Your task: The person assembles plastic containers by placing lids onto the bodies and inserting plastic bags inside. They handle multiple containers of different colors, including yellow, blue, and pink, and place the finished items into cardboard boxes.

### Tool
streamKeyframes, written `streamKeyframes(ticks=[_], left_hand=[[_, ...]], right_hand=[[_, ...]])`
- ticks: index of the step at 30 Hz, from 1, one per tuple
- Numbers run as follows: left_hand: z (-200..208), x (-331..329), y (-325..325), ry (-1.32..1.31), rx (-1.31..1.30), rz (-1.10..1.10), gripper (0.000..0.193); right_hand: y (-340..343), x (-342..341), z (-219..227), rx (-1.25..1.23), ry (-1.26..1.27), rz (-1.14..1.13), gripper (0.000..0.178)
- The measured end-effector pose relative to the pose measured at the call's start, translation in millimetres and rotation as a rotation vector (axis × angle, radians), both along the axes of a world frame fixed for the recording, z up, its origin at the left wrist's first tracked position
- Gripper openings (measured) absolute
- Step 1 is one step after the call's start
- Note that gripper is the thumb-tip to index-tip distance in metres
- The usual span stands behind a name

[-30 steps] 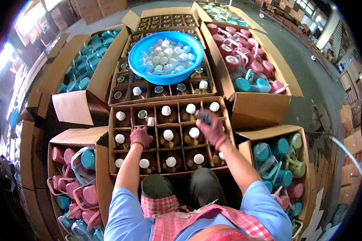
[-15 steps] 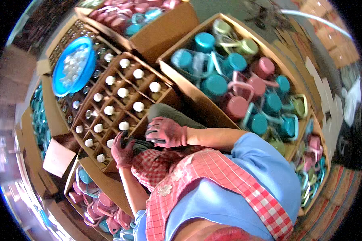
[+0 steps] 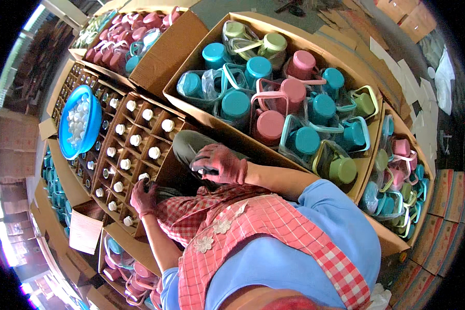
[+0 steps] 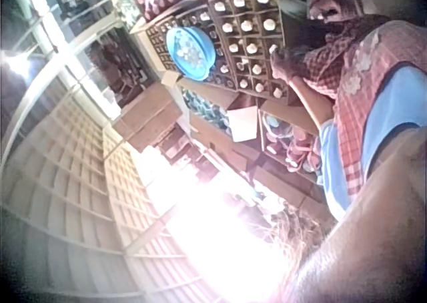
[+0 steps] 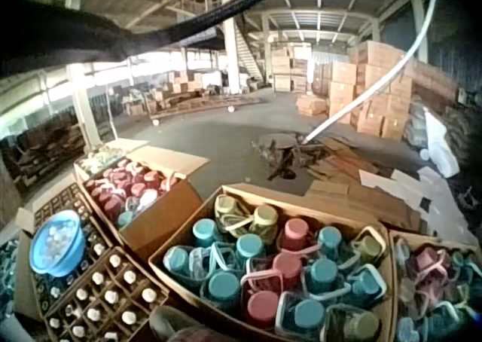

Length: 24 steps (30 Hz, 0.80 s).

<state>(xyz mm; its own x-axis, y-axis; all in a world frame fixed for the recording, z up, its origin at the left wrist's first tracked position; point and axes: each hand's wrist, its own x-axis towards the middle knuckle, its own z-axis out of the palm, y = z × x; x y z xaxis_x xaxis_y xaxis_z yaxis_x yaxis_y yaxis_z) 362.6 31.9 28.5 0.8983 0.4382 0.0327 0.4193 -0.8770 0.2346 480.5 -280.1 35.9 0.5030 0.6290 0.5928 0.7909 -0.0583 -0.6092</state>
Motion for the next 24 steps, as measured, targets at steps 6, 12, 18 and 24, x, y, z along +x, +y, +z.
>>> streamKeyframes(ticks=[6, 12, 18, 24], left_hand=[[-10, -7, 13, -0.025, 0.024, -0.026, 0.048], [4, -6, -6, -0.029, 0.001, 0.035, 0.044], [-5, -14, 10, -0.04, -0.016, 0.027, 0.043], [-15, -17, 14, -0.106, 0.024, -0.043, 0.041]], right_hand=[[-9, 14, -16, -0.06, 0.026, -0.109, 0.037], [-1, 3, -28, -0.096, -0.023, -0.184, 0.038], [5, -9, -17, -0.163, -0.124, -0.244, 0.042], [-1, -12, 131, 0.445, 1.235, 1.167, 0.069]])
